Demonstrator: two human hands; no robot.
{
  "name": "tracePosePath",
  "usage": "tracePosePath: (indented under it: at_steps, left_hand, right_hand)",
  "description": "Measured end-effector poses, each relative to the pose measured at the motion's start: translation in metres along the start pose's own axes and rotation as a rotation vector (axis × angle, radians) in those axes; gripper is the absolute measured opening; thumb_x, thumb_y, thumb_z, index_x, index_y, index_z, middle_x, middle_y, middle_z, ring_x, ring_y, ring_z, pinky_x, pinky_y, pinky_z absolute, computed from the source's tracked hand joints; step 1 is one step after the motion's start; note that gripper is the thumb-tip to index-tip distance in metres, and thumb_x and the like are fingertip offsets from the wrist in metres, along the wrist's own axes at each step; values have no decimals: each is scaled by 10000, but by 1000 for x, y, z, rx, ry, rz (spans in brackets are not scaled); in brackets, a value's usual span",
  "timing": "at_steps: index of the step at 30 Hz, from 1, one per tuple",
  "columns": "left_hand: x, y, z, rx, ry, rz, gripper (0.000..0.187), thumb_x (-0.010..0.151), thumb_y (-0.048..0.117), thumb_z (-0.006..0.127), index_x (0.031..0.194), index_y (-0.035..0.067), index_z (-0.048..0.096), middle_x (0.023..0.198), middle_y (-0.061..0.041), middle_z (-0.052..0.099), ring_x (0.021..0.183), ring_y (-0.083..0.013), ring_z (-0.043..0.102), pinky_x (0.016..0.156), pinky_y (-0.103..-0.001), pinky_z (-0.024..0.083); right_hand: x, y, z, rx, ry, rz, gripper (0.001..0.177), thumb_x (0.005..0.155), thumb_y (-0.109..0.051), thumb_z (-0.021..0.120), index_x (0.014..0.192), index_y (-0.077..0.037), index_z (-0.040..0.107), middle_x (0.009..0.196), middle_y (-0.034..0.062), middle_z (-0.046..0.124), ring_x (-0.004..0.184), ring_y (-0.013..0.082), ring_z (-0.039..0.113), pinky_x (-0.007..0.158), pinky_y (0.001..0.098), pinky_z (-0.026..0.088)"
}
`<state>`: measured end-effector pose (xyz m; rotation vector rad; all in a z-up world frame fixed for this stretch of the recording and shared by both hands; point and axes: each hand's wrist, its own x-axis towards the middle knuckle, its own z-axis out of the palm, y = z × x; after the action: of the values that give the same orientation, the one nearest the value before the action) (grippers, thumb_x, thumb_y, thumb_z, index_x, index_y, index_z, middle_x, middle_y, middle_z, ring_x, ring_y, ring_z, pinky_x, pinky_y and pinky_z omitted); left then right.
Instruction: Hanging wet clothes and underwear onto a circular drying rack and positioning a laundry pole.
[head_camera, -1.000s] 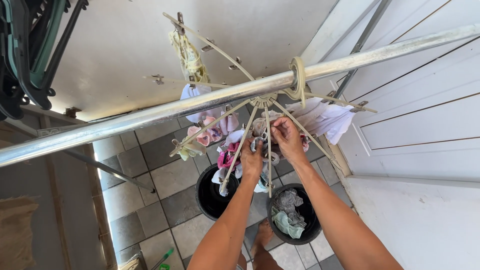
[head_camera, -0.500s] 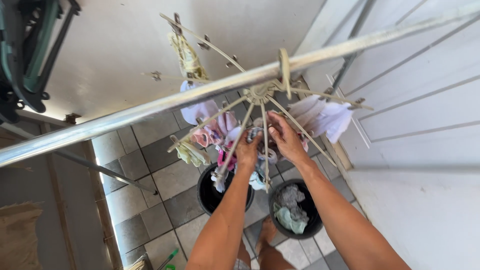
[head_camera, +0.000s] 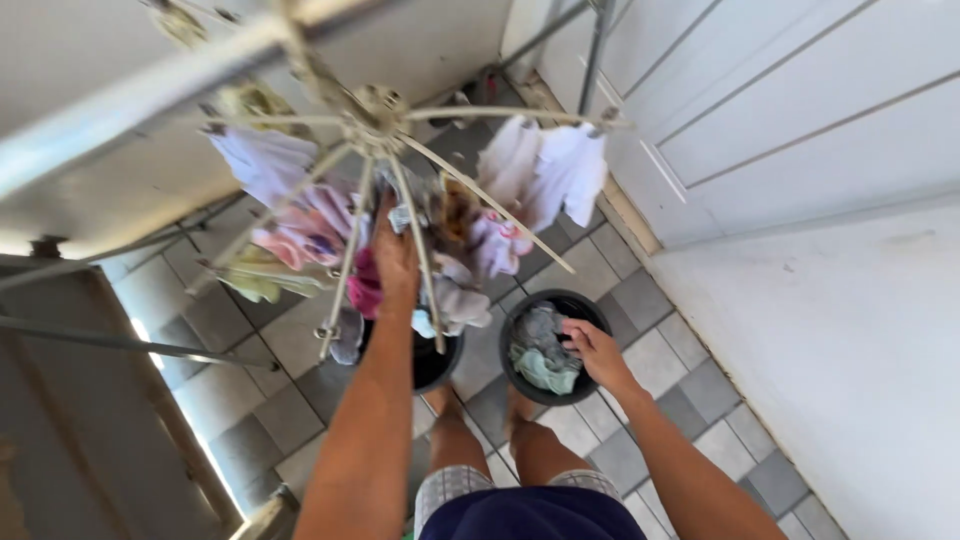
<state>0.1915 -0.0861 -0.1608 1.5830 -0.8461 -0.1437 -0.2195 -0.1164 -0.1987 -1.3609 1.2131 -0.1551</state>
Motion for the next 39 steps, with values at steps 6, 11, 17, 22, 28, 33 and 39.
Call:
tracePosePath:
  at_steps: [6,11,17,22,28,33,39]
  left_hand:
    - [-33,-1,-14,369,-1,-489,440,906,68,665,1340,36,597,1159,-249,715,1102,-412,697,926,-455,530]
    - [-74,-24,-22,146,-56,-474,481,946,85,654,1400,-6,524,1248,-183,689,1122,-311,679,956,-404,517]
    - [-149,-7,-30,-94,-39,-551,414,1110,284,526,1397,-10,574,1127,-60,580,1006,-140,521,897,-293,446]
    - [-247,-45,-42,-51,6,-525,423,1033,311,575,1338,18,574,1086,-5,628,971,-94,558,858,-259,469]
    - [-319,-18,-32,17,-266,-986,280,1009,353,588,1072,102,697,1009,-37,744,935,-120,652,871,-303,529]
    - [-312,72,19,137,-757,-913,303,978,377,592,1189,178,681,1131,-86,758,1064,-231,730,944,-363,564]
    - [-208,211,22,52,-715,74,575,793,330,816,1248,26,639,1171,-199,725,1152,-404,633,1048,-449,383]
  right_hand:
    - [-4,138,-44,-222,93,180,314,1043,-250,532,1297,-120,663,1117,79,767,901,193,740,791,335,572]
    - [23,238,-24,-675,-79,185,318,1024,-250,542,1305,-199,681,1215,103,734,1076,270,696,932,382,551]
    - [65,281,40,-1014,-419,271,346,1033,-301,510,1359,-294,624,1575,87,366,1458,345,274,1168,457,312]
    - [90,343,67,-1153,-598,342,339,1096,-373,459,1405,-300,577,1622,47,293,1541,352,88,1243,535,106]
    - [72,327,48,-284,-109,97,269,998,-127,648,1256,-131,726,1138,53,735,1077,166,683,1111,378,423]
    - [-28,96,4,924,-16,110,267,1024,-92,622,1282,-24,620,1163,64,660,1100,170,631,943,327,497]
    - [-107,-56,-31,1167,-173,-56,458,1035,-153,577,1485,-93,513,1296,119,659,1161,196,619,942,328,479]
